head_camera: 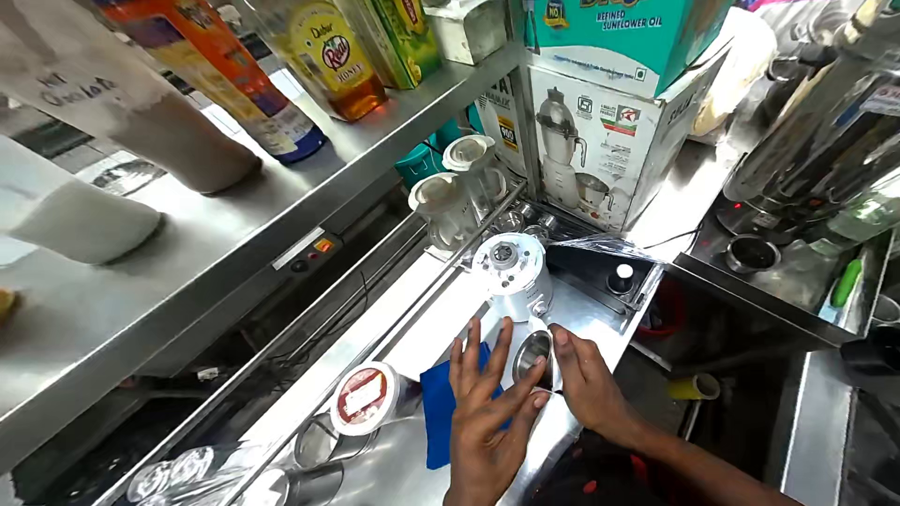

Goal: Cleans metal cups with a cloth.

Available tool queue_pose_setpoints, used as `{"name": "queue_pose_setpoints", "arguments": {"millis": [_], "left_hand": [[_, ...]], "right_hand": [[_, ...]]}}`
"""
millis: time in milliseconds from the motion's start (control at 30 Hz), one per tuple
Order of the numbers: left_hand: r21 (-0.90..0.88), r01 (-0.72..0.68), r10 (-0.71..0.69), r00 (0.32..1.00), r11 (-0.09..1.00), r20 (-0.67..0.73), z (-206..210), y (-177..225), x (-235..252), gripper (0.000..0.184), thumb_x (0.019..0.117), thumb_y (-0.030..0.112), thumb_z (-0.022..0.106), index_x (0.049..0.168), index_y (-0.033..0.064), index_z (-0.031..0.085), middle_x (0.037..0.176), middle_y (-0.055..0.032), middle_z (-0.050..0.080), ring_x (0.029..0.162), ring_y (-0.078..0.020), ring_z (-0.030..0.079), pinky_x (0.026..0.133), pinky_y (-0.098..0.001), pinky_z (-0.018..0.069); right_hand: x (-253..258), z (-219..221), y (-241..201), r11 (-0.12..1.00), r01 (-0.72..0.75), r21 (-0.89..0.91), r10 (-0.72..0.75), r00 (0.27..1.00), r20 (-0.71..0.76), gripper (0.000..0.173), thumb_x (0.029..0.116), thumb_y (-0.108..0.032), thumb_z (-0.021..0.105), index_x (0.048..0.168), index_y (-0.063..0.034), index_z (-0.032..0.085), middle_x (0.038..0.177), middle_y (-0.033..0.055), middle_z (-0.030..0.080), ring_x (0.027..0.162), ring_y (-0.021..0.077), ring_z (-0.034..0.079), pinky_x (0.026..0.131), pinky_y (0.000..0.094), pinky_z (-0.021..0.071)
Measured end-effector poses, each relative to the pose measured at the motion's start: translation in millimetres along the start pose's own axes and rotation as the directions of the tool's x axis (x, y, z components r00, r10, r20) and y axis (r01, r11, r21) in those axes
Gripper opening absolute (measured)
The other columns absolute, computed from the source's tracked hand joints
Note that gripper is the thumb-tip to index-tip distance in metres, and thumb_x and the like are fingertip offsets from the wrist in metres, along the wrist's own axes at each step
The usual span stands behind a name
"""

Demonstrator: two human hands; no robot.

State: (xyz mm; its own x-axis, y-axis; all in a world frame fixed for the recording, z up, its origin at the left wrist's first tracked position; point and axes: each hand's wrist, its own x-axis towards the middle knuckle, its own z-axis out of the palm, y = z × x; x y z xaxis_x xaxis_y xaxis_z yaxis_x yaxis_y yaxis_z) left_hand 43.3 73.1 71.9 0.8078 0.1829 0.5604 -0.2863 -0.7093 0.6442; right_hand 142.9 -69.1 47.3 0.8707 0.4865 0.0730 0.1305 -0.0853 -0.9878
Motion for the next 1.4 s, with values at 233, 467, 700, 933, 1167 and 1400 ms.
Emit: {"name": "queue_pose_setpoints", "arguments": {"millis": [233, 467, 700, 933, 1167, 1400], "left_hand": [[-0.423, 0.159, -0.172, 0.985, 0.892, 0.006, 2, -14, 5, 0.017, 0.0981, 0.029, 0.069, 0.098, 0.0199, 0.083, 0.139, -0.0107, 0.065, 0.144, -0.0485, 0.039, 0.120, -0.0567, 0.0369], [-0.677, 0.351, -0.192, 0.934, 0.647, 0.301, -8, -41, 16, 0.029, 0.0978, 0.036, 0.067, 0.107, 0.0115, 0.081, 0.152, -0.0156, 0.052, 0.148, -0.0392, 0.036, 0.116, -0.0482, 0.0424], [-0.384, 0.149, -0.125, 0.988, 0.911, 0.086, 0, -16, 15, 0.017, 0.0960, 0.027, 0.072, 0.109, 0.0219, 0.082, 0.143, -0.0069, 0.062, 0.145, -0.0425, 0.041, 0.117, -0.0551, 0.0426], [-0.717, 0.245, -0.234, 0.965, 0.652, 0.117, 8, -53, 3, 0.025, 0.0944, 0.033, 0.073, 0.095, 0.0089, 0.081, 0.121, -0.0198, 0.072, 0.132, -0.0426, 0.055, 0.112, -0.0499, 0.0465], [-0.540, 0.175, -0.214, 0.977, 0.823, -0.009, 13, -59, -5, 0.017, 0.0944, 0.027, 0.074, 0.094, 0.0113, 0.081, 0.110, -0.0150, 0.076, 0.126, -0.0420, 0.061, 0.116, -0.0530, 0.0420], [-0.044, 0.026, -0.029, 0.996, 0.999, -0.080, 5, -55, -5, 0.012, 0.0955, 0.020, 0.070, 0.099, 0.0197, 0.081, 0.108, 0.0047, 0.077, 0.120, -0.0251, 0.066, 0.122, -0.0579, 0.0318]], "right_hand": [[-3, -9, -17, 0.253, -0.861, 0.441, 0.400, 0.508, 0.763, 0.063, 0.1027, -0.068, 0.028, 0.096, -0.0181, 0.065, 0.074, 0.0027, 0.063, 0.051, 0.0076, 0.055, 0.042, 0.0213, 0.0437], [-5, -2, -4, 0.125, -0.804, 0.581, 0.315, 0.588, 0.745, 0.069, 0.0989, -0.074, 0.030, 0.100, -0.0172, 0.068, 0.080, 0.0060, 0.068, 0.058, 0.0100, 0.062, 0.047, 0.0232, 0.0497], [-5, 3, -7, 0.809, -0.500, 0.310, 0.455, 0.866, 0.209, 0.071, 0.1012, -0.072, 0.026, 0.119, -0.0130, 0.061, 0.100, 0.0082, 0.066, 0.086, 0.0174, 0.067, 0.064, 0.0346, 0.0556], [-10, 7, 7, -0.075, -0.897, 0.436, 0.234, 0.409, 0.882, 0.072, 0.0984, -0.075, 0.022, 0.097, -0.0169, 0.065, 0.075, 0.0055, 0.065, 0.050, 0.0099, 0.056, 0.043, 0.0226, 0.0455], [-1, 19, 6, 0.027, -0.855, 0.518, 0.516, 0.456, 0.725, 0.078, 0.0920, -0.085, 0.026, 0.103, -0.0172, 0.063, 0.083, 0.0078, 0.067, 0.061, 0.0152, 0.063, 0.045, 0.0277, 0.0471], [0, 26, 22, 0.433, -0.824, 0.366, 0.703, 0.563, 0.434, 0.097, 0.0861, -0.091, 0.015, 0.143, -0.0225, 0.054, 0.134, 0.0093, 0.063, 0.121, 0.0221, 0.062, 0.093, 0.0473, 0.0549]]}}
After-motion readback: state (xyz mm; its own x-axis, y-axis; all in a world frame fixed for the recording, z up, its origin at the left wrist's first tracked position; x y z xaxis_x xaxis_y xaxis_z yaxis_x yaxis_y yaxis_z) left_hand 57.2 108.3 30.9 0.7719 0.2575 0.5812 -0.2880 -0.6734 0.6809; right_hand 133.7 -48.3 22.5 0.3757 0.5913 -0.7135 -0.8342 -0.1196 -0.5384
